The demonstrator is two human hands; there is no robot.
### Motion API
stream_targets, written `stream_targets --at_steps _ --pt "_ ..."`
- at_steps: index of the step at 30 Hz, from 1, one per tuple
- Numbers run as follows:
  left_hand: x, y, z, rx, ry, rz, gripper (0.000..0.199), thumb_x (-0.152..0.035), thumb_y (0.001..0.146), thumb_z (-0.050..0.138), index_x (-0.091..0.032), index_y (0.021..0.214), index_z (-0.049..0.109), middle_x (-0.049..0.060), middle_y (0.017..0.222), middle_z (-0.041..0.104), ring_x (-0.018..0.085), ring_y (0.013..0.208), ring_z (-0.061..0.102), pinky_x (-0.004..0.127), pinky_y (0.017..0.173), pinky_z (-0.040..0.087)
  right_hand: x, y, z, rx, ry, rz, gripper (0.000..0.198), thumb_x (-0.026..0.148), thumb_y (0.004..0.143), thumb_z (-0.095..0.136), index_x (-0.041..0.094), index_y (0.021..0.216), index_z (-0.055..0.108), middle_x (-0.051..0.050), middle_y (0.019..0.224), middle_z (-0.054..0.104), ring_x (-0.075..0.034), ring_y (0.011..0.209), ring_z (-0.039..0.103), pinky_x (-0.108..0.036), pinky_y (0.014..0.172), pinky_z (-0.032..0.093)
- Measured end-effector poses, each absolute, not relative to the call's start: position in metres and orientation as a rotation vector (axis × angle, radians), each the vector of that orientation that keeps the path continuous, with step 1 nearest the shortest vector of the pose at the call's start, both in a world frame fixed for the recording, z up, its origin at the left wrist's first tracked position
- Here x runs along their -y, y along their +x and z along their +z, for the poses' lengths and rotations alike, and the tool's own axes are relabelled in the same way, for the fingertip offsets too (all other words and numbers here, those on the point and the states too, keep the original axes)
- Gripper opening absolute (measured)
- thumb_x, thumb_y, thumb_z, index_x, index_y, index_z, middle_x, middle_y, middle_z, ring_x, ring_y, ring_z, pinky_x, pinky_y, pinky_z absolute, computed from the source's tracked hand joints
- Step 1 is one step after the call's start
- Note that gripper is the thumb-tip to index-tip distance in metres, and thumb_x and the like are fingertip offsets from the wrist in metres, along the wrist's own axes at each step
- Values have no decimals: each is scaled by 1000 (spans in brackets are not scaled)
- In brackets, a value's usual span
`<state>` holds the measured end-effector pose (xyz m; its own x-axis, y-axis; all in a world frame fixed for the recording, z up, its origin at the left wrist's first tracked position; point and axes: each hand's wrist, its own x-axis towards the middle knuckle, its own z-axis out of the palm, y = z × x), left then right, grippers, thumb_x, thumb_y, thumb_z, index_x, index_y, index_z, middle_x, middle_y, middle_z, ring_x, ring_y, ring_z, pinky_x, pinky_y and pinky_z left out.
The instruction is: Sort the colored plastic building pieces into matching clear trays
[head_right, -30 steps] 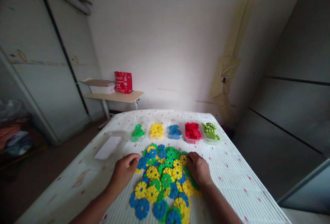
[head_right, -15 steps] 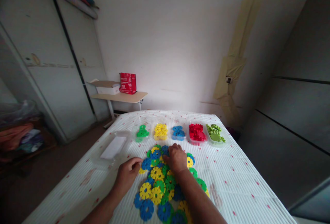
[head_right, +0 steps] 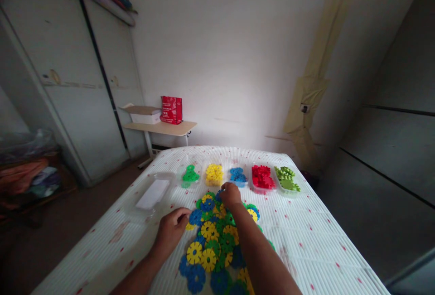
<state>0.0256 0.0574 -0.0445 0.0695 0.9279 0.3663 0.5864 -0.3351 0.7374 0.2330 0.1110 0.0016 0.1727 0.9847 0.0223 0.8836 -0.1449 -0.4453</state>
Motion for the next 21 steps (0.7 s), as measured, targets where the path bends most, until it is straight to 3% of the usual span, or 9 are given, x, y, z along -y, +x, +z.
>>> stream_targets --at_steps 5,21 --pt "-57 25 -43 -1509 1983 1144 24 -20 75 44 -19 78 68 2 77 71 15 73 65 24 71 49 -116 224 1 1847 -2227 376 24 17 66 58 17 88 69 -12 95 69 -23 88 64 -27 70 47" --pt "-56 26 -43 -1511 2000 1123 25 -20 76 43 -19 79 68 3 79 71 15 75 65 23 70 48 -98 219 9 1965 -2163 274 34 17 69 54 19 101 66 -15 105 63 -26 91 63 -31 71 47"
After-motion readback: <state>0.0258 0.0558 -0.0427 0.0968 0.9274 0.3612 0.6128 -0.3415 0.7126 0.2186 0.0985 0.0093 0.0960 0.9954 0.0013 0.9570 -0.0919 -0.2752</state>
